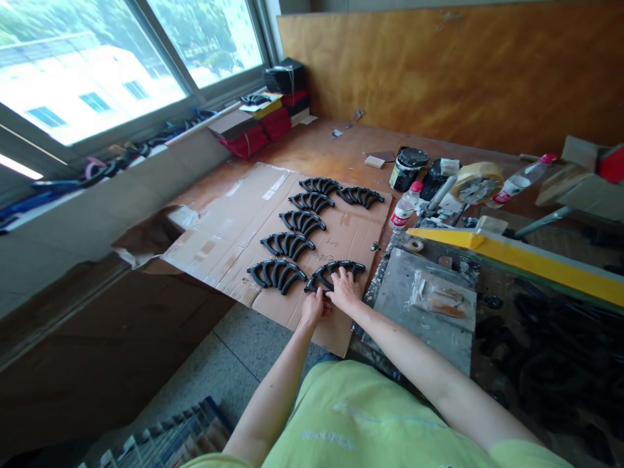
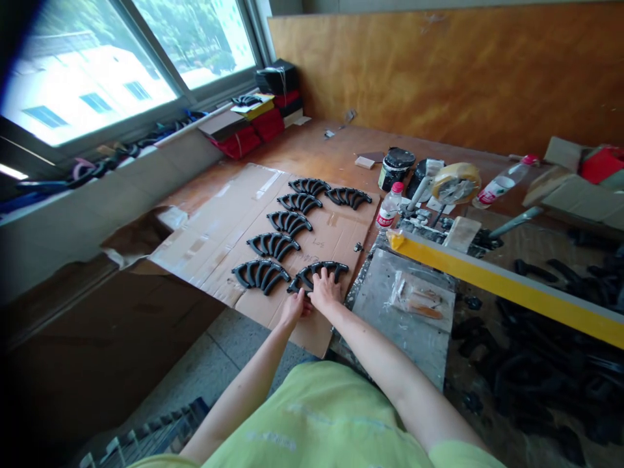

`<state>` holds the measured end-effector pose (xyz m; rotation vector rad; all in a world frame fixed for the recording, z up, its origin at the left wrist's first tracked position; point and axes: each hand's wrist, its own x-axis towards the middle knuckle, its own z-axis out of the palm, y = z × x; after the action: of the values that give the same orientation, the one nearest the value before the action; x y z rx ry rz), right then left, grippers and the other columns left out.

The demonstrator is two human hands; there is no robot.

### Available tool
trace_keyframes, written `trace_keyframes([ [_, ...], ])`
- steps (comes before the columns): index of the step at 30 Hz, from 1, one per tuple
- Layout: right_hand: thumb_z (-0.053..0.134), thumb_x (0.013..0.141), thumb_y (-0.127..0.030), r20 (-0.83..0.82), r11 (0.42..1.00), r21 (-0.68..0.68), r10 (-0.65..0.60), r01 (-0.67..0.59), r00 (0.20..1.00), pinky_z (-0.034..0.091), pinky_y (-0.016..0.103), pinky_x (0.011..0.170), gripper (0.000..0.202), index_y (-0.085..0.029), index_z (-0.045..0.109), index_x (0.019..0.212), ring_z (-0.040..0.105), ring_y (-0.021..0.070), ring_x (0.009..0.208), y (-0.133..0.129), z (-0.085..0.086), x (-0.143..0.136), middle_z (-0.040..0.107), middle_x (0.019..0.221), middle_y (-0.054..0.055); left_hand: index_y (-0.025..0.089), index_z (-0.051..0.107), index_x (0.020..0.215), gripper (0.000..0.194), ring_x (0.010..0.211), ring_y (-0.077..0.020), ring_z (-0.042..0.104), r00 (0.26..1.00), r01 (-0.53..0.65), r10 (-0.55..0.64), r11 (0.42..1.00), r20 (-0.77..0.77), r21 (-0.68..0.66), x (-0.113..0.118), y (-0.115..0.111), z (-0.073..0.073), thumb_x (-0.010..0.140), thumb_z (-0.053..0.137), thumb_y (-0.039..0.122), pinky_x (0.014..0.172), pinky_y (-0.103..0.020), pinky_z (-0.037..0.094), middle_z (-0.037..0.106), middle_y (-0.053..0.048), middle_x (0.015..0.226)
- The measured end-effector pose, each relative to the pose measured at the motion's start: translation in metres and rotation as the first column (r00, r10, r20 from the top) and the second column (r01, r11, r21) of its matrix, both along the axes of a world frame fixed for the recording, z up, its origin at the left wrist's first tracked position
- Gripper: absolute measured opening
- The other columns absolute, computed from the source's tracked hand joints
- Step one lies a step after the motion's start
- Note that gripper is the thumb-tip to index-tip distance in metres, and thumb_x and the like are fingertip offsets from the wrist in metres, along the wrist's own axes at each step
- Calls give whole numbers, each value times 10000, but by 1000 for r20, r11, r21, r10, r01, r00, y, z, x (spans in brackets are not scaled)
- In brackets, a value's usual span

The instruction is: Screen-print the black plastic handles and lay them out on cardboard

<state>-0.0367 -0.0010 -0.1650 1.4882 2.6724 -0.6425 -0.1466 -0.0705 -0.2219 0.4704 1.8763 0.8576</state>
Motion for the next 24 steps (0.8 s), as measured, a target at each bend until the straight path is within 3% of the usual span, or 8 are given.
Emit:
trace_keyframes([
  [4,635,826,-375,24,999,-29,47,-46,999,404,542,877,385,-295,556,1194,413,345,1170,0,-6,-8,506,1250,109,174,550,793,439,473,-159,577,999,5,-4,1000,41,-8,-2,0,4,908,365,554,462,-271,449,653,-79,645],
  [8,670,754,-323,47,998,3,59,-59,997,401,536,866,334,-230,630,1072,425,357,1150,4,-10,-8,536,1209,127,178,512,777,418,472,-134,566,998,16,-15,1000,67,-6,1,-2,7,924,345,531,455,-245,438,639,-68,661],
  [12,649,751,-299,-4,992,78,104,-103,995,342,561,943,328,-223,643,1070,397,357,1194,24,-2,0,553,1217,128,186,491,844,398,503,-128,577,994,-9,3,999,107,53,11,11,10,903,390,566,448,-232,438,640,-62,730],
  [15,624,776,-296,-40,991,121,70,-64,997,304,546,988,368,-254,626,1141,346,341,1252,60,11,2,529,1291,108,187,474,913,442,562,-138,615,992,-21,1,986,123,164,13,49,18,875,406,622,439,-224,448,653,-75,825],
  [19,598,801,-341,-52,981,82,-170,174,984,331,501,963,388,-247,622,1178,374,323,1220,132,21,-10,530,1286,99,169,490,978,451,638,-136,651,994,94,-103,966,24,241,2,136,34,902,366,596,468,-211,480,671,-105,933],
  [22,578,815,-360,-38,936,38,-349,350,936,358,480,921,383,-240,627,1175,405,320,1181,182,15,-23,530,1272,108,153,530,1034,469,690,-151,669,982,186,-185,957,-24,224,-10,198,37,917,353,571,508,-226,505,678,-124,991],
  [24,576,816,-347,-31,908,29,-417,418,908,366,476,902,361,-244,636,1157,416,319,1167,208,6,-32,531,1265,110,153,549,1088,482,723,-167,676,974,225,-221,947,-46,228,-16,225,31,922,354,561,540,-241,519,683,-124,996],
])
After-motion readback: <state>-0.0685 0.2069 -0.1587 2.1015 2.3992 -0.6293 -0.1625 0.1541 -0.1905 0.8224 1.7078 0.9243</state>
